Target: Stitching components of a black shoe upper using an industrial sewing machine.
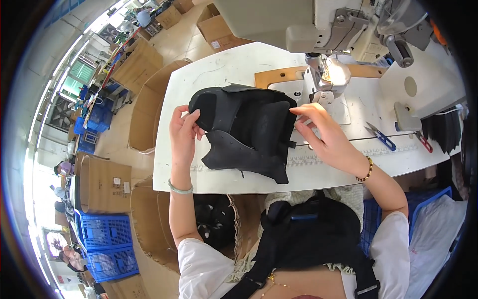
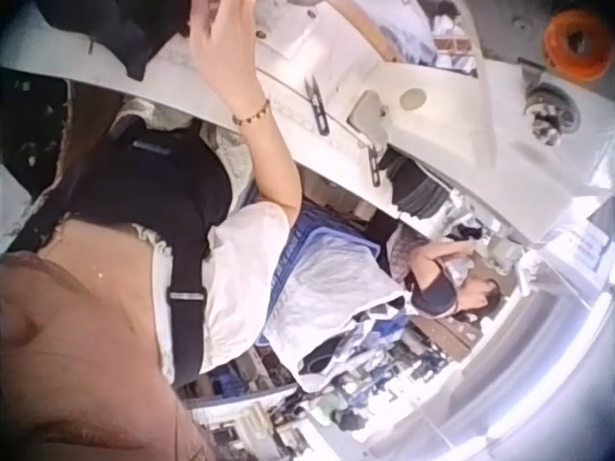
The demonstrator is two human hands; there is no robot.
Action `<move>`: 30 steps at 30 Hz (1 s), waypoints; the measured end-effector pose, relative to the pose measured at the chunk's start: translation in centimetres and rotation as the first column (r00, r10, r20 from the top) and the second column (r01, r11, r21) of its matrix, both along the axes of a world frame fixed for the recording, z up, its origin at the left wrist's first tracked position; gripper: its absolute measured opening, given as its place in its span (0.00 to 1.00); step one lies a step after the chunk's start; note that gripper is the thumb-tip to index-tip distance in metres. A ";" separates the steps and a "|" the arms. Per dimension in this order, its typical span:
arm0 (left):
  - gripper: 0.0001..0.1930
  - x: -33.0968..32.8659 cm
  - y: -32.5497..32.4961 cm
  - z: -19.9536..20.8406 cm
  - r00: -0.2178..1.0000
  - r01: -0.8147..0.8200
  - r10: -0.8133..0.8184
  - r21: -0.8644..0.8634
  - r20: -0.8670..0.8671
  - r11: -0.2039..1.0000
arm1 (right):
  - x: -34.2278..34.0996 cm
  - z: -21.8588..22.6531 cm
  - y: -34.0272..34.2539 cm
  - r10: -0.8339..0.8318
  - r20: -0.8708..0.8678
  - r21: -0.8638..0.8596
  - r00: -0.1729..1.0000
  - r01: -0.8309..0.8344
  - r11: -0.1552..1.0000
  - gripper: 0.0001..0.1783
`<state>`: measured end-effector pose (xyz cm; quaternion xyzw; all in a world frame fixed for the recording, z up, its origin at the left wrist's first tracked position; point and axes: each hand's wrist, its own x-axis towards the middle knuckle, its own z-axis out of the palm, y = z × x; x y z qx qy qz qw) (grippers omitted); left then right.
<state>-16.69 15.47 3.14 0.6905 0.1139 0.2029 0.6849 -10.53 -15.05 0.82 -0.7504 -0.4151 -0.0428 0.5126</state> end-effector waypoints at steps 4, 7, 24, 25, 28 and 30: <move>0.11 -0.3 0.4 0.4 0.999 0.038 -0.038 0.060 -0.009 0.997 | -0.1 -0.5 0.7 -0.247 0.282 -0.055 0.927 0.273 0.960 0.15; 0.20 0.0 1.0 -0.2 0.996 -0.053 0.073 0.354 -0.044 0.934 | -0.5 -0.3 1.1 -0.216 0.111 -0.408 0.970 0.242 0.880 0.12; 0.21 -10.2 -8.5 -2.3 0.904 -0.009 0.120 0.261 -0.411 0.965 | 0.3 -2.5 9.2 0.276 -0.502 -0.107 0.820 -0.376 0.920 0.16; 0.23 -10.6 -9.0 -2.6 0.906 -0.006 0.099 0.221 -0.412 0.975 | 0.4 -1.9 10.0 0.349 -0.720 0.152 0.599 -0.355 0.922 0.15; 0.24 -10.8 -10.0 -3.3 0.946 0.065 -0.054 0.025 -0.319 0.998 | 0.7 0.6 12.2 0.622 -0.740 0.599 0.255 -0.170 0.782 0.10; 0.22 -9.8 -10.3 -3.4 0.966 0.167 -0.184 -0.106 -0.181 0.980 | 1.7 1.7 13.0 0.724 -0.674 0.721 0.146 -0.078 0.688 0.08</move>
